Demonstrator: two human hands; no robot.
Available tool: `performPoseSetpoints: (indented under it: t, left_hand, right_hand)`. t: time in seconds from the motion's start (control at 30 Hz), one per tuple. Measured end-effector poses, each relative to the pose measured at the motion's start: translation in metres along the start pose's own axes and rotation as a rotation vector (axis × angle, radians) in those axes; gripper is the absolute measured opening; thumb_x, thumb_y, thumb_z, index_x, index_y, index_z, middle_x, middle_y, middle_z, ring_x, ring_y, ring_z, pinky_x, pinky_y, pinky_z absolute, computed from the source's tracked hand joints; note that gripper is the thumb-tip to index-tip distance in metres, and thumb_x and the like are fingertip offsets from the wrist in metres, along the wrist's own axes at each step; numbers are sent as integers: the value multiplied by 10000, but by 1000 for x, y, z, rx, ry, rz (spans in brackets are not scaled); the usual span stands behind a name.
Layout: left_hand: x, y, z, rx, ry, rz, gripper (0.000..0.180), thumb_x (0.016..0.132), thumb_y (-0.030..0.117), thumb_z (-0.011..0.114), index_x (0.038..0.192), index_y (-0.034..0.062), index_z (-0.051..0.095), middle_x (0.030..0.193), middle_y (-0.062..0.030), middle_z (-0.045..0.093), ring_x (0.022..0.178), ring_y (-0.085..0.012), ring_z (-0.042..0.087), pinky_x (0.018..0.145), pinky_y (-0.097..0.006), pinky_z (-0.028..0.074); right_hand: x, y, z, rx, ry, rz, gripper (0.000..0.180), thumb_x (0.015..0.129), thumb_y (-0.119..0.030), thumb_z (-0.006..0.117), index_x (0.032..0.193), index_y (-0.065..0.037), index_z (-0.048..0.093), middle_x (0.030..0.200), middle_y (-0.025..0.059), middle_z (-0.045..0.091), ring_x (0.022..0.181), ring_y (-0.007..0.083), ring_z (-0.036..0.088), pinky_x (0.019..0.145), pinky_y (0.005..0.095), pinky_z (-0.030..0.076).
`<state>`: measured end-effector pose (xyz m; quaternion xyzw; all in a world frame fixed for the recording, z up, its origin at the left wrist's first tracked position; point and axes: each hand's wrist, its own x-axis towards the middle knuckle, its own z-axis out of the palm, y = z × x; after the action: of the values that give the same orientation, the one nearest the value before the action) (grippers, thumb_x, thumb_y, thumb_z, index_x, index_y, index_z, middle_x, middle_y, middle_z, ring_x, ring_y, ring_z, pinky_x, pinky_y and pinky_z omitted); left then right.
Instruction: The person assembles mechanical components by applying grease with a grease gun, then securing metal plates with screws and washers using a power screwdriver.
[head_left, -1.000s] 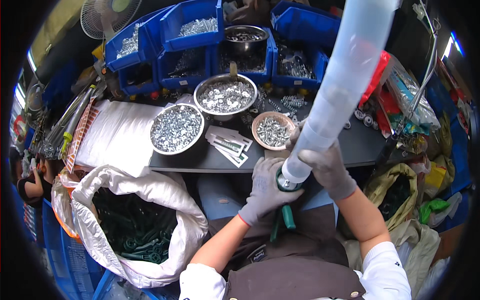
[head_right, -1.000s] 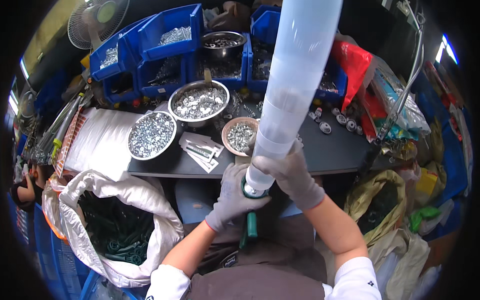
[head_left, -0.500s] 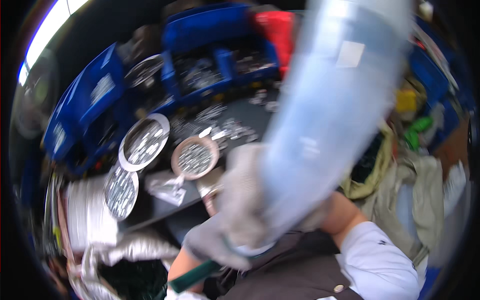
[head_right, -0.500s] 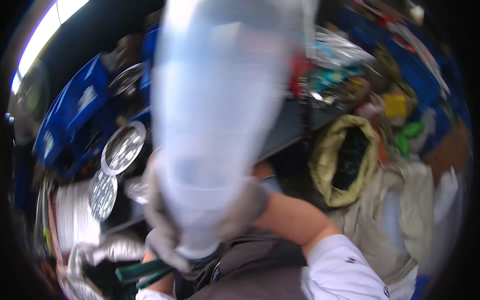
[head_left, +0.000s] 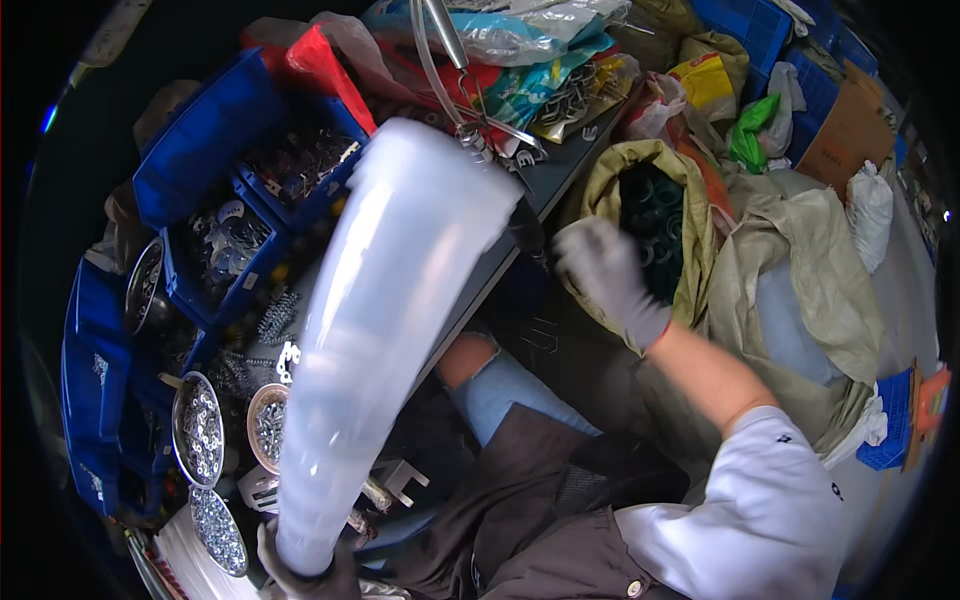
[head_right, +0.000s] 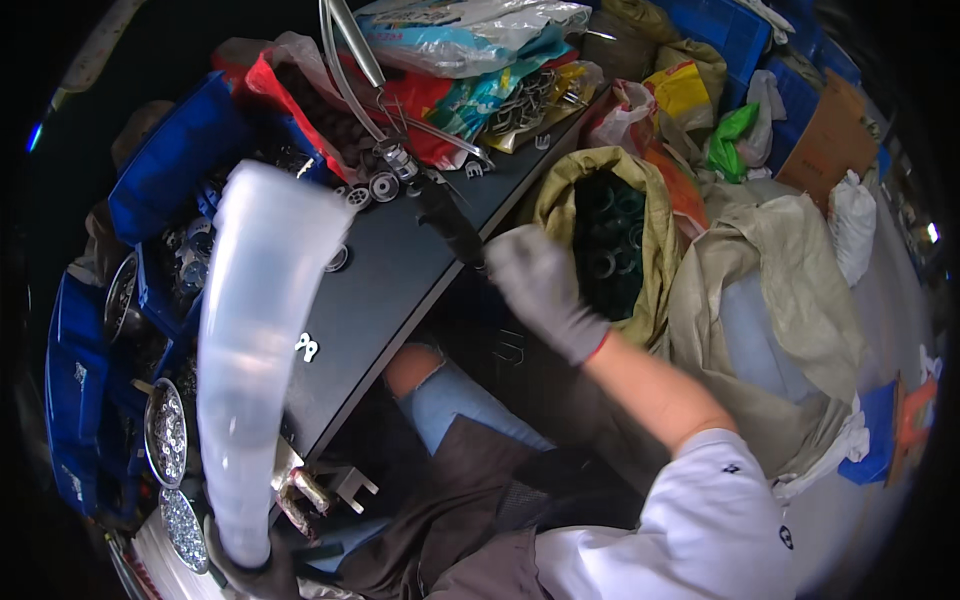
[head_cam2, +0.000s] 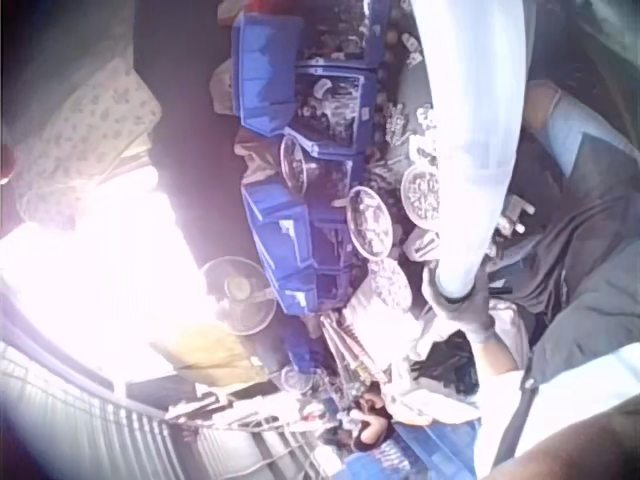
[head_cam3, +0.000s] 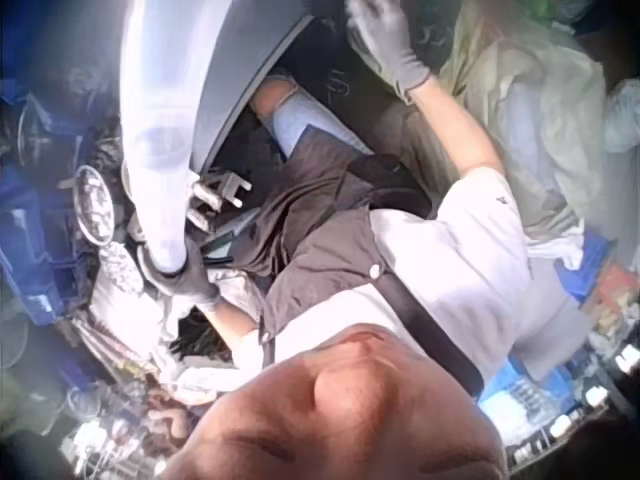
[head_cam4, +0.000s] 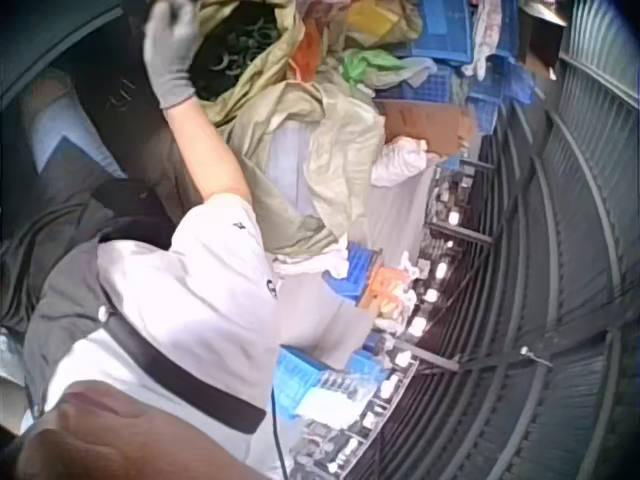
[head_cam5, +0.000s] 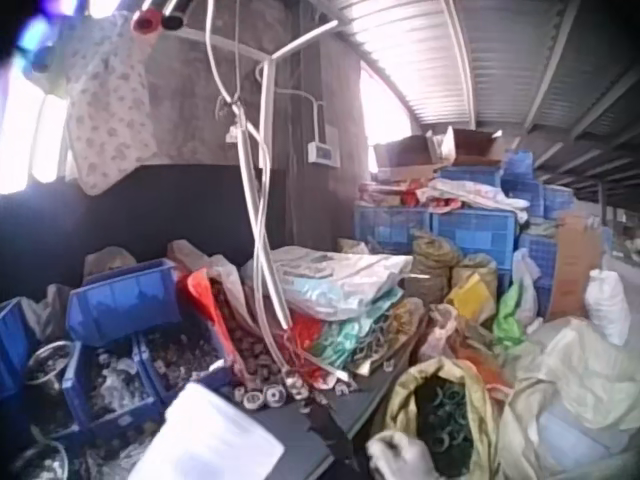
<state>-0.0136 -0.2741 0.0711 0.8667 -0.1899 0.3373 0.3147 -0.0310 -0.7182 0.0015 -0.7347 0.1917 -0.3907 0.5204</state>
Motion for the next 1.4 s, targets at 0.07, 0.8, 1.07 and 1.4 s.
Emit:
performPoseSetpoints:
  t: [0.07, 0.8, 1.07, 1.4]
  left_hand:
    - [-9, -20, -4, 3, -9, -45, 678, 593, 129, 876, 1175, -40, 573, 1124, -170, 626, 980, -297, 627, 870, -408, 513]
    - [-10, -26, -43, -316, -814, -496, 749, 602, 72, 810, 1294, 51, 524, 1228, -146, 598, 1113, -249, 576, 982, -368, 438]
    - [-19, -27, -100, -539, -838, -583, 624, 539, 149, 840, 1108, -7, 636, 973, -90, 682, 909, -143, 647, 841, -285, 505]
    - [-30, -32, -83, 289, -260, 54, 659, 443, 165, 818, 1061, 110, 596, 1008, -99, 602, 931, -312, 568, 798, -421, 437]
  right_hand:
    - [26, 76, -82, -715, 167, -18, 256, 890, -260, 576, 900, -9, 623, 767, 165, 648, 726, 320, 644, 665, 395, 493]
    - [-12, -129, -11, 534, -830, -20, 655, 828, -311, 478, 1387, -11, 318, 1120, 54, 475, 1007, 158, 491, 893, 287, 402]
    - [-15, -164, 17, 669, -855, -1123, 421, 815, -365, 662, 972, 24, 619, 902, 204, 592, 644, 243, 625, 565, 321, 520]
    - [-21, -151, 40, -101, -1061, -80, 221, 883, -30, 450, 1088, 24, 510, 970, 166, 528, 874, 307, 559, 805, 336, 456]
